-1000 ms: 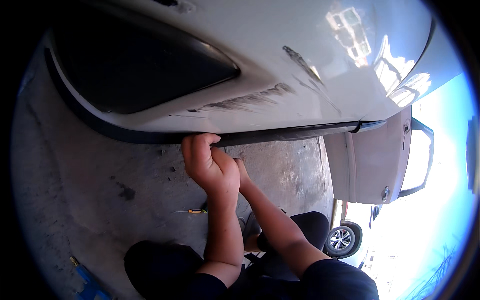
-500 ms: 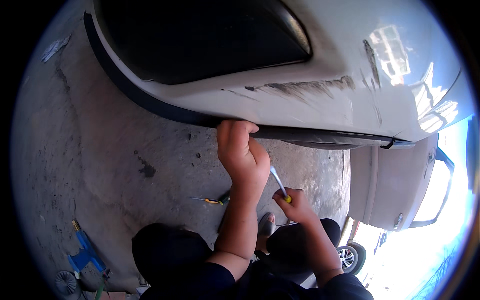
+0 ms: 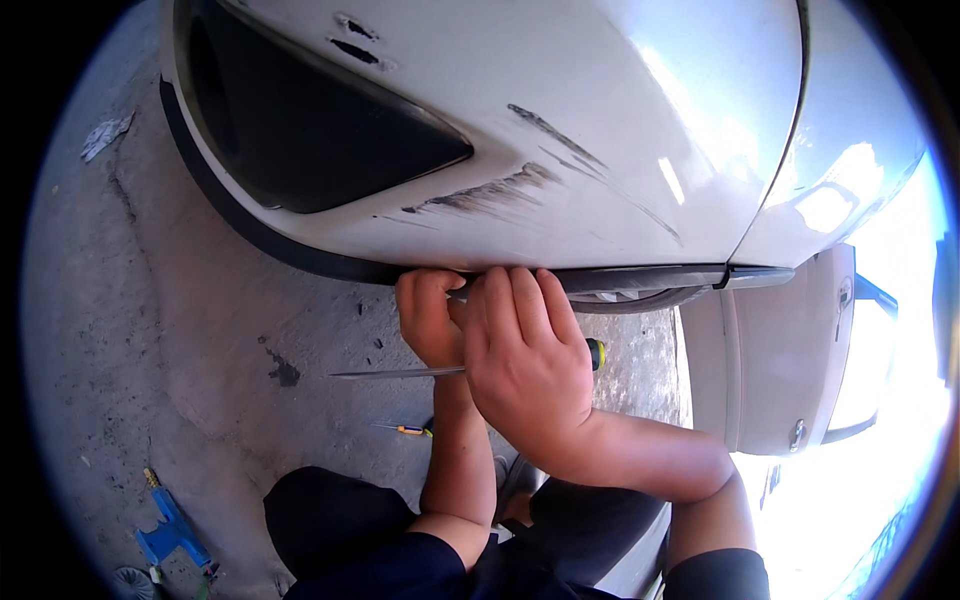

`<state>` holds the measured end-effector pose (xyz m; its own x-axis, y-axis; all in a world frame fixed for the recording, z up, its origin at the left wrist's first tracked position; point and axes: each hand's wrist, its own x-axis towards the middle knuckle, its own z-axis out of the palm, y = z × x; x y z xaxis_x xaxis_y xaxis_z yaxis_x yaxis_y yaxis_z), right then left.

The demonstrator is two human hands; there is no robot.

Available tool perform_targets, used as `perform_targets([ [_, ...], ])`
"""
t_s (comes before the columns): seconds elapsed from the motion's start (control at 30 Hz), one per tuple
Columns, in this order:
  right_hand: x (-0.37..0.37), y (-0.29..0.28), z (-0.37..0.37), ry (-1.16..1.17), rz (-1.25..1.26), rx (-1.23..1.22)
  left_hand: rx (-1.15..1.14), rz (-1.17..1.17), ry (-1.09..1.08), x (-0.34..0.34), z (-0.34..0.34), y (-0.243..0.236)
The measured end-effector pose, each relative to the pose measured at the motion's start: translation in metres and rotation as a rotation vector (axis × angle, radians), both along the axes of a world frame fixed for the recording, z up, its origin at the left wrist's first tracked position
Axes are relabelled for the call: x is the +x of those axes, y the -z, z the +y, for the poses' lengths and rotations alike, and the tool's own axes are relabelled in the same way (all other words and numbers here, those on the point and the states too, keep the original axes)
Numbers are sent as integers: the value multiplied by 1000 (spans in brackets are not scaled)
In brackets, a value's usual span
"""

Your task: The person uses a screwdriver to pry and adjust the plastic trim and bumper cover near the front wheel of a white car. They repeatedly insert the tool into the seam between the trim and the body, applying leverage to align the parts.

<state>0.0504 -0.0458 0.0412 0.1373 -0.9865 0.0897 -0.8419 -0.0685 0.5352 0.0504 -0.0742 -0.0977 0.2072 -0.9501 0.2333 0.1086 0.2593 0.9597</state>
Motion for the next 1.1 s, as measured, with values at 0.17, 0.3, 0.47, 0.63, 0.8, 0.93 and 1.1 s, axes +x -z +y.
perform_targets([
  [0.17, 5, 10, -7, 7, 55, -95, -2, 12, 40, 7, 3, -6],
  [0.3, 3, 9, -7, 8, 73, -53, -83, -54, 66, 11, 4, -4],
  [0.47, 1, 9, -6, 2, 72, -48, -81, -200, 96, 10, 15, 2],
  [0.63, 1, 2, -8, -20, 10, 12, 36, -116, 149, 23, 11, -14],
  [0.8, 2, -28, 3, 68, -73, 59, -10, -74, 195, 28, 9, -17],
  [0.93, -1, -10, 1, 32, 21, 26, -24, -84, 183, 31, 5, -22],
  [1.1, -6, -1, 1, 7, 25, -70, 25, -3, 247, 34, 8, -22],
])
